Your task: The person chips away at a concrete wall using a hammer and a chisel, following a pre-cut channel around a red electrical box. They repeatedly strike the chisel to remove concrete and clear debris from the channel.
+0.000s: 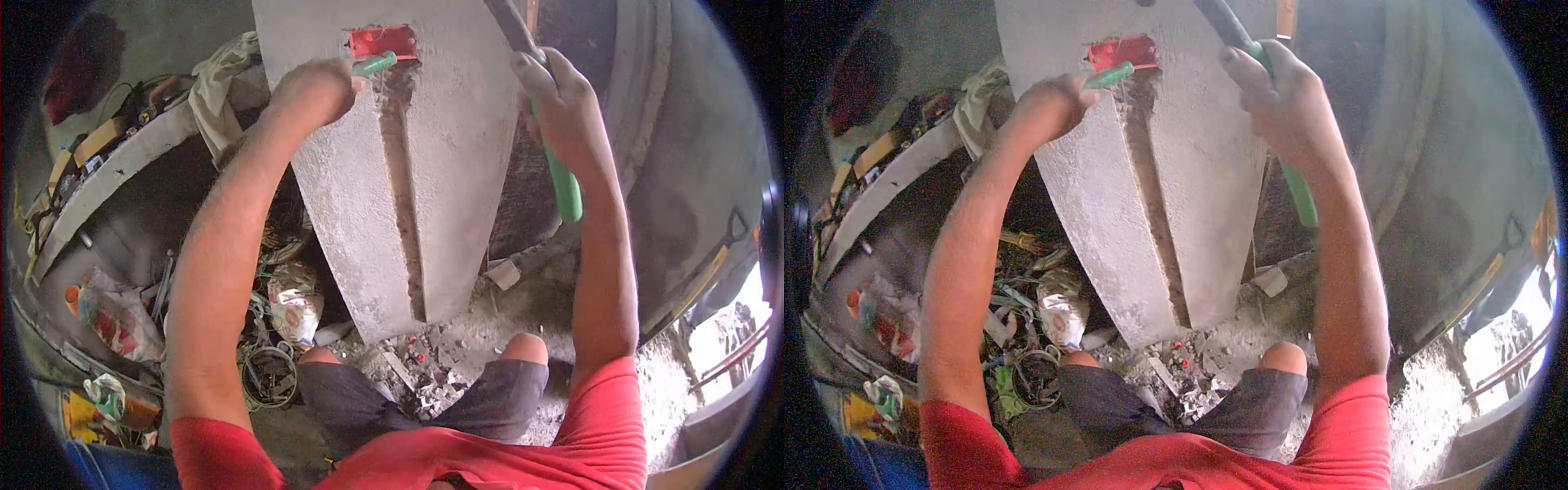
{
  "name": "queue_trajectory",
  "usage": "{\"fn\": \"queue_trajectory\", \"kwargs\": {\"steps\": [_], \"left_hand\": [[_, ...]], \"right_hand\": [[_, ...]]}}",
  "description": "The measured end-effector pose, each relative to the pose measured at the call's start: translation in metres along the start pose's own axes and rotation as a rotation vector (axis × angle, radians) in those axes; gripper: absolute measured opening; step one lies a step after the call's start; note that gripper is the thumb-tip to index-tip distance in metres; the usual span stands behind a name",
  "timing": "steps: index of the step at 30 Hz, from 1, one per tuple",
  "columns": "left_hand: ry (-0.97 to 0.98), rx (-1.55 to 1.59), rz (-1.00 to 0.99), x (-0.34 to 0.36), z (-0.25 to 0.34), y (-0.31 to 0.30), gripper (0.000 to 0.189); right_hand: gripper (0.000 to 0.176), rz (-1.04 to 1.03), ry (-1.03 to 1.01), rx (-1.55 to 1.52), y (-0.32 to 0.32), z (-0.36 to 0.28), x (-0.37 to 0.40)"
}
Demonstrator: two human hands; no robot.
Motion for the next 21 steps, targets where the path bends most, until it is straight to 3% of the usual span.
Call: {"fn": "queue_trajectory", "kwargs": {"steps": [3,5,10,12,13,15,17,18,21], "left_hand": [[0.019,-0.122,-0.020,0.002,0.015,-0.009,0.034],[-0.015,-0.086,0.013,-0.011,0.003,0.003,0.036],[-0.040,0.020,0.005,-0.005,0.004,-0.002,0.037],[0.015,-0.038,-0.036,-0.002,0.006,-0.005,0.034],[0.015,-0.035,-0.034,-0.003,0.005,-0.004,0.034],[-0.067,-0.009,-0.018,-0.004,0.006,-0.001,0.031],[-0.030,-0.111,-0.238,0.007,0.005,0.021,0.028],[0.007,-0.085,-0.239,0.018,-0.001,0.043,0.028],[-0.055,0.012,-0.240,0.052,-0.005,0.072,0.029]], "right_hand": [[0.047,0.042,-0.069,0.043,0.023,0.006,-0.016],[0.048,-0.108,-0.280,0.370,0.044,0.018,-0.025],[0.050,-0.133,-0.161,0.183,0.027,-0.003,-0.026],[0.049,0.056,-0.197,0.135,0.027,-0.009,-0.027],[0.049,0.056,-0.198,0.138,0.028,-0.009,-0.027],[0.046,-0.128,-0.233,0.489,0.040,-0.003,-0.025],[0.046,-0.337,-0.182,0.520,0.053,0.015,-0.018],[0.046,-0.434,-0.134,0.514,0.051,0.012,-0.005],[0.041,-0.355,-0.077,0.398,0.057,0.032,0.021]]}}
Point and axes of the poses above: each hand's wrist, its own x-axis away from the middle knuckle, its own y-axis out of the palm, z = x × y, the point moved 1 cm from there along -x, towards the middle knuckle, and after that the axes turned 14 degrees about x, right-handed, at the moved point
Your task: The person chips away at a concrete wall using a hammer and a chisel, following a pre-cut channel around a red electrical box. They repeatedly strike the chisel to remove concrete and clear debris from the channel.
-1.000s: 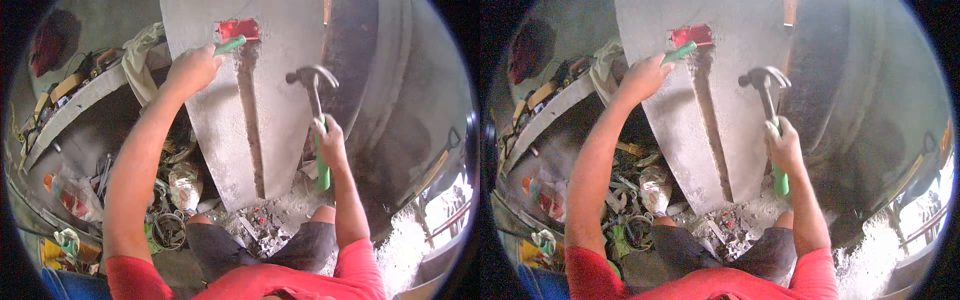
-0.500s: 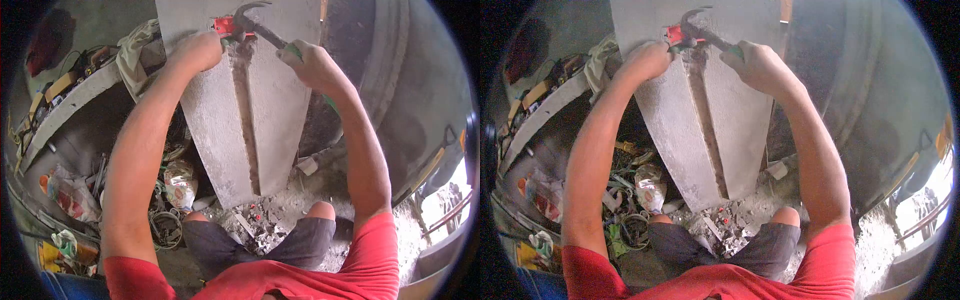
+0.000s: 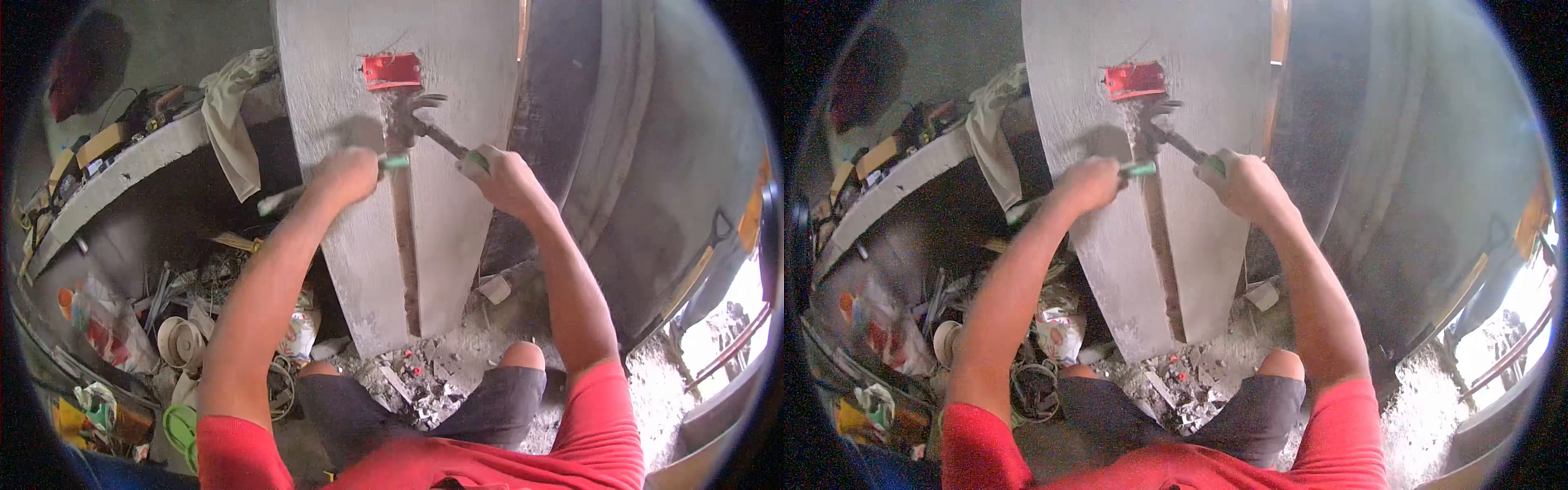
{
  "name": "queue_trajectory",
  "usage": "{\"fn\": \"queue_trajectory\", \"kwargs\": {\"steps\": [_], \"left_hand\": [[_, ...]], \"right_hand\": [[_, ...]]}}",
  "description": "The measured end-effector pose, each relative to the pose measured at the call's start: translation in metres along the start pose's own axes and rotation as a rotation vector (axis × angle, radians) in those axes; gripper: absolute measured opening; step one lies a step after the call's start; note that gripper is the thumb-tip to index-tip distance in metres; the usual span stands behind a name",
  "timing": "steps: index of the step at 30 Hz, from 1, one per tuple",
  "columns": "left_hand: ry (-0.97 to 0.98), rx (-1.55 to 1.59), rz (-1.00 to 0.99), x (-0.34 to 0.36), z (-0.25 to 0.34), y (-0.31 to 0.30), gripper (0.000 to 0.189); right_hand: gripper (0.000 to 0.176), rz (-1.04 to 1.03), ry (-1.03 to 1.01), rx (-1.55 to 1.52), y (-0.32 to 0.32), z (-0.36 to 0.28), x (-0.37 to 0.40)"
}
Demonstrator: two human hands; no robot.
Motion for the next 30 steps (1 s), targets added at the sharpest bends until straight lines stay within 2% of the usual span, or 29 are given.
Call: {"fn": "queue_trajectory", "kwargs": {"steps": [3,5,7,9,14,18,20,22,24,26,28,29,30], "left_hand": [[0.021,0.129,-0.015,0.014,-0.002,-0.029,0.033],[-0.049,0.158,0.108,0.019,0.010,-0.071,0.036],[-0.010,0.197,0.226,0.015,0.014,-0.099,0.039],[0.024,0.146,0.251,0.001,0.013,-0.105,0.040],[0.089,-0.036,0.299,-0.006,0.015,-0.100,0.038],[0.018,-0.044,0.221,-0.011,0.008,-0.095,0.035],[0.085,0.033,0.277,-0.012,0.003,-0.090,0.034],[0.115,-0.021,0.295,-0.017,-0.007,-0.082,0.035],[0.148,-0.075,0.309,-0.021,-0.010,-0.079,0.035],[0.075,0.015,0.282,-0.020,-0.004,-0.081,0.033],[0.019,0.033,0.280,-0.014,0.009,-0.088,0.032],[-0.039,0.049,0.280,-0.011,0.014,-0.089,0.030],[-0.039,0.050,0.279,-0.012,0.012,-0.086,0.030]], "right_hand": [[0.044,0.116,0.039,-0.133,-0.004,0.014,0.009],[0.043,0.142,0.077,-0.158,-0.019,0.014,0.006],[0.043,0.171,0.116,-0.181,-0.036,0.011,0.002],[0.045,0.349,0.156,-0.277,-0.052,0.003,-0.002],[0.047,0.388,0.080,-0.367,-0.085,-0.009,0.000],[0.047,0.453,0.018,-0.371,-0.098,-0.014,0.002],[0.047,0.476,-0.019,-0.380,-0.103,-0.017,0.004],[0.046,0.507,-0.008,-0.400,-0.106,-0.023,0.006],[0.045,0.549,-0.028,-0.379,-0.100,-0.024,0.000],[0.044,0.588,-0.045,-0.353,-0.079,-0.019,-0.014],[0.043,0.622,-0.216,-0.212,-0.049,-0.014,-0.031],[0.043,0.621,-0.214,-0.211,-0.045,-0.014,-0.035],[0.042,0.425,-0.144,-0.102,-0.042,-0.019,-0.039]]}}
Point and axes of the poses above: each hand's wrist, its own x-axis away from the middle knuckle, its own y-axis out of the palm, z = x × y, the point moved 1 cm from there along -x, towards the middle knuckle, and after that the axes turned 14 degrees about x, right-handed, at the moved point
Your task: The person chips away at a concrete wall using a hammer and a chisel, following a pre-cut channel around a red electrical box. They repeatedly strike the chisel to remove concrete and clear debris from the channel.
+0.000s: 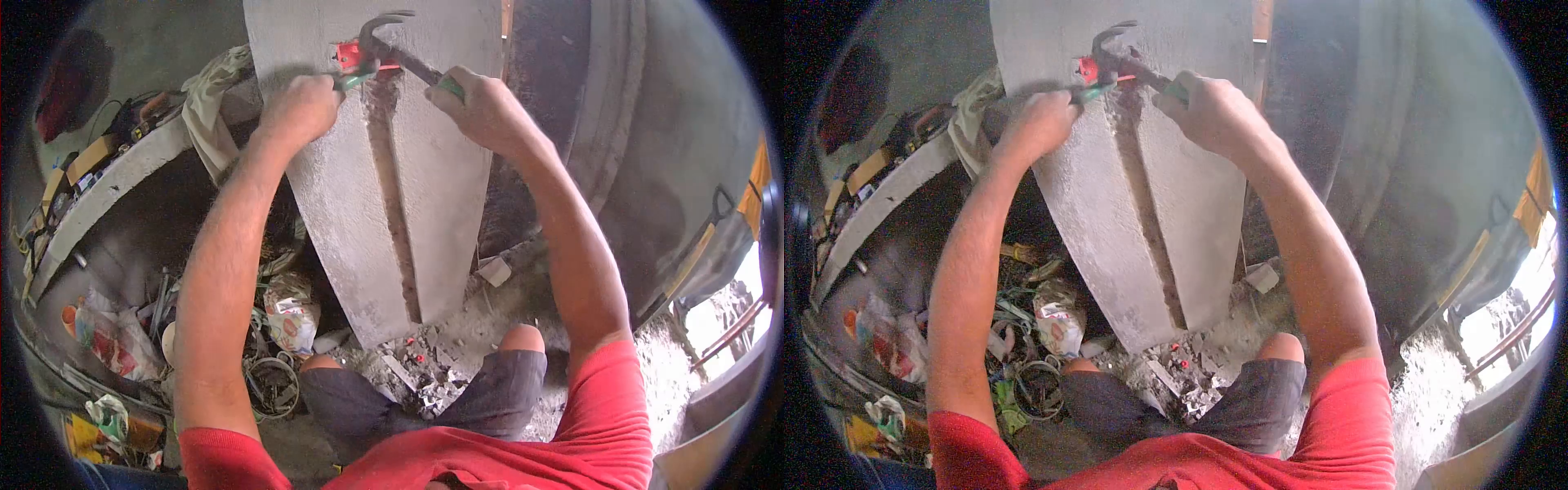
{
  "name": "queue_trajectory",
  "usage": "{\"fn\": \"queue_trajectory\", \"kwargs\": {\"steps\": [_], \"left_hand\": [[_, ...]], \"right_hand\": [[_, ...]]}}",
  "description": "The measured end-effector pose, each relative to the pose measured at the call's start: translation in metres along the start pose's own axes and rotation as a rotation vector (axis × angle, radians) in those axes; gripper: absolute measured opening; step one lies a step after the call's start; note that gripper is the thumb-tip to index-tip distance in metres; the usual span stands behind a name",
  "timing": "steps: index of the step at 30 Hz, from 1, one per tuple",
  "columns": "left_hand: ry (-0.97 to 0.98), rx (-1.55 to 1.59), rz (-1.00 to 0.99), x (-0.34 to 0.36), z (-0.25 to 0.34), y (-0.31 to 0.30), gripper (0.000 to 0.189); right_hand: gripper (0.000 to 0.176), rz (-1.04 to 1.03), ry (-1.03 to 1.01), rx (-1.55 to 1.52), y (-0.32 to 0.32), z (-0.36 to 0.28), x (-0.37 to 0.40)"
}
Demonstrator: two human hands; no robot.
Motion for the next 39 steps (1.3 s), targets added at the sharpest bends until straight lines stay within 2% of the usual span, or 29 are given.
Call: {"fn": "queue_trajectory", "kwargs": {"steps": [1,2,4,7,11,13,17,19,20,22,23,25,26,29,31,32,33,35,36,37,38,39], "left_hand": [[0.030,-0.006,0.018,0.000,-0.003,0.005,0.030],[0.059,-0.012,0.038,0.000,-0.006,0.008,0.029],[0.088,-0.022,0.045,0.004,-0.004,0.006,0.029],[0.134,-0.016,0.048,0.002,-0.009,0.008,0.028],[0.143,-0.006,0.044,-0.006,-0.011,0.010,0.030],[0.122,-0.015,0.016,-0.001,-0.006,0.013,0.028],[0.074,-0.027,0.001,-0.003,-0.007,0.013,0.027],[0.103,-0.039,0.012,-0.004,-0.009,0.012,0.027],[0.133,-0.043,0.021,-0.004,-0.009,0.012,0.027],[0.097,-0.057,-0.006,-0.010,-0.009,0.013,0.027],[0.061,-0.074,-0.025,-0.009,-0.008,0.016,0.027],[0.090,-0.086,-0.135,0.001,-0.012,0.034,0.026],[0.128,-0.104,-0.224,0.006,-0.013,0.044,0.025],[0.207,-0.154,-0.187,0.053,-0.013,0.072,0.025],[0.088,0.033,-0.275,0.109,-0.004,0.080,0.028],[0.003,0.064,-0.353,0.134,-0.006,0.089,0.028],[-0.029,0.225,-0.373,0.163,-0.019,0.104,0.036],[-0.163,0.207,-0.496,0.224,-0.046,0.132,0.037],[-0.249,0.278,-0.573,0.256,-0.067,0.151,0.034],[-0.302,0.275,-0.566,0.287,-0.085,0.167,0.034],[-0.306,0.307,-0.455,0.322,-0.100,0.181,0.034],[-0.324,0.287,-0.413,0.349,-0.116,0.194,0.034]], "right_hand": [[0.042,-0.199,0.057,0.107,0.003,-0.002,0.000],[0.042,-0.199,0.056,0.107,0.001,-0.002,0.000],[0.042,-0.041,0.048,0.046,-0.007,-0.002,-0.001],[0.041,0.038,0.101,-0.112,-0.025,-0.008,-0.003],[0.043,0.107,0.029,0.007,0.005,0.010,-0.003],[0.043,-0.204,0.039,0.293,0.002,0.015,-0.004],[0.043,-0.119,0.081,0.078,-0.016,0.006,0.005],[0.044,-0.009,0.113,-0.062,-0.026,-0.002,0.003],[0.044,-0.013,0.119,-0.063,-0.021,-0.002,0.003],[0.047,0.130,0.054,-0.104,-0.003,0.000,0.003],[0.047,0.114,0.066,-0.102,0.005,0.005,0.007],[0.036,-0.225,-0.030,0.255,0.025,0.016,0.020],[0.036,-0.236,-0.013,0.256,0.036,0.023,0.038],[0.037,-0.264,0.052,0.130,0.051,0.040,0.085],[0.037,-0.236,0.282,-0.049,0.048,0.046,0.133],[0.038,-0.286,0.380,-0.095,0.048,0.054,0.154],[0.040,-0.338,0.478,-0.141,0.048,0.064,0.178],[0.032,-0.370,0.572,-0.177,0.058,0.090,0.230],[0.034,-0.269,0.440,-0.068,0.069,0.111,0.262],[0.037,-0.377,0.651,-0.278,0.067,0.112,0.286],[0.037,-0.444,0.780,-0.259,0.069,0.113,0.310],[0.034,-0.404,0.781,-0.253,0.090,0.133,0.351]]}}
Point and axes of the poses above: each hand's wrist, its own x-axis away from the middle knuckle, its own y-axis out of the palm, z = x × y, the point moved 1 cm from there along -x, towards the middle knuckle, and after that the axes turned 14 degrees about x, right-handed, at the moved point
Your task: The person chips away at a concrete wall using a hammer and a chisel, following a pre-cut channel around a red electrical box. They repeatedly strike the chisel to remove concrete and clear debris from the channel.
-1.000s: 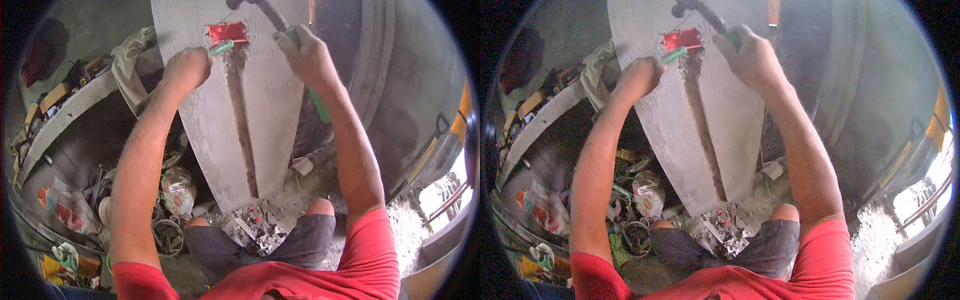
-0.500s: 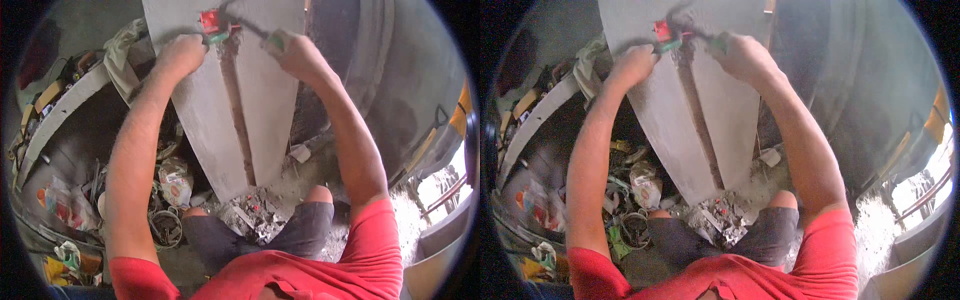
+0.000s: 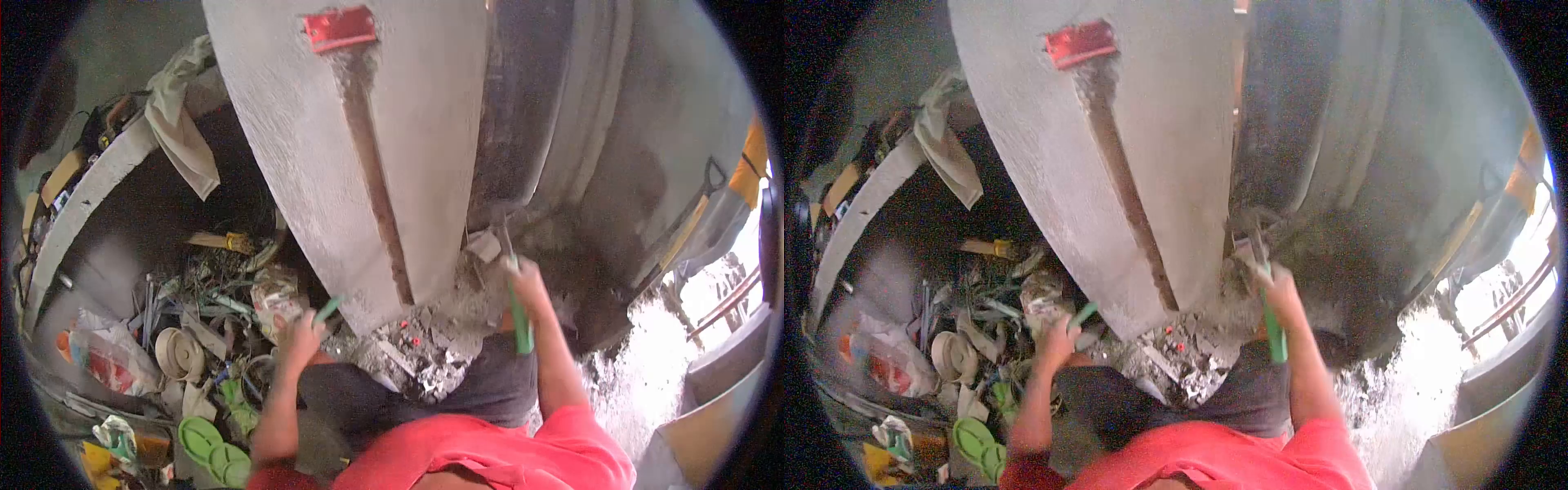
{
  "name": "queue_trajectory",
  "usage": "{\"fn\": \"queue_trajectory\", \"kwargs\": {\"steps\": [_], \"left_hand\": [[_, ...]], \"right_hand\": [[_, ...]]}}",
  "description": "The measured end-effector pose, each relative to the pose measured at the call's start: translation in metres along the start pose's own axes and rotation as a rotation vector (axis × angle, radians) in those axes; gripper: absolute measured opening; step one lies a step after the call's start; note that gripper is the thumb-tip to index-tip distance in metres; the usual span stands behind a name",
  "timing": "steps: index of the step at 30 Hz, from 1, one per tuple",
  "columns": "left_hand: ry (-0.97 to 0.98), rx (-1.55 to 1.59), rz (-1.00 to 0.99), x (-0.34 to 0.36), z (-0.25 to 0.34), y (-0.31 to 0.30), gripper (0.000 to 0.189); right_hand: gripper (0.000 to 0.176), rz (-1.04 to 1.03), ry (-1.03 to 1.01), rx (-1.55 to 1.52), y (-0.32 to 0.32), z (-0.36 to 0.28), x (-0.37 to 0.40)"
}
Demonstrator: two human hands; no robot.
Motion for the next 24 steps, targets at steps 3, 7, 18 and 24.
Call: {"fn": "queue_trajectory", "kwargs": {"steps": [3,7,18,24], "left_hand": [[-0.017,0.044,0.228,0.032,-0.051,0.045,0.035],[-0.171,0.029,0.326,0.048,-0.043,0.053,0.036],[0.132,0.364,0.323,0.025,-0.060,0.055,0.039],[0.377,0.398,0.423,-0.053,0.076,-0.136,0.037]], "right_hand": [[0.022,-0.178,0.660,-0.423,0.023,0.016,0.032],[0.016,-0.147,0.613,-0.742,0.024,0.036,0.032],[0.027,0.160,0.014,-0.422,-0.081,-0.132,0.040],[0.027,0.196,-0.274,-0.239,-0.116,-0.205,0.016]]}}
Point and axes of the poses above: each hand's wrist, its own x-axis away from the middle knuckle, its own y-axis out of the palm, z = x × y, the point moved 1 cm from there along -x, towards the middle knuckle, and after that the axes turned 14 degrees about x, right-handed, at the moved point
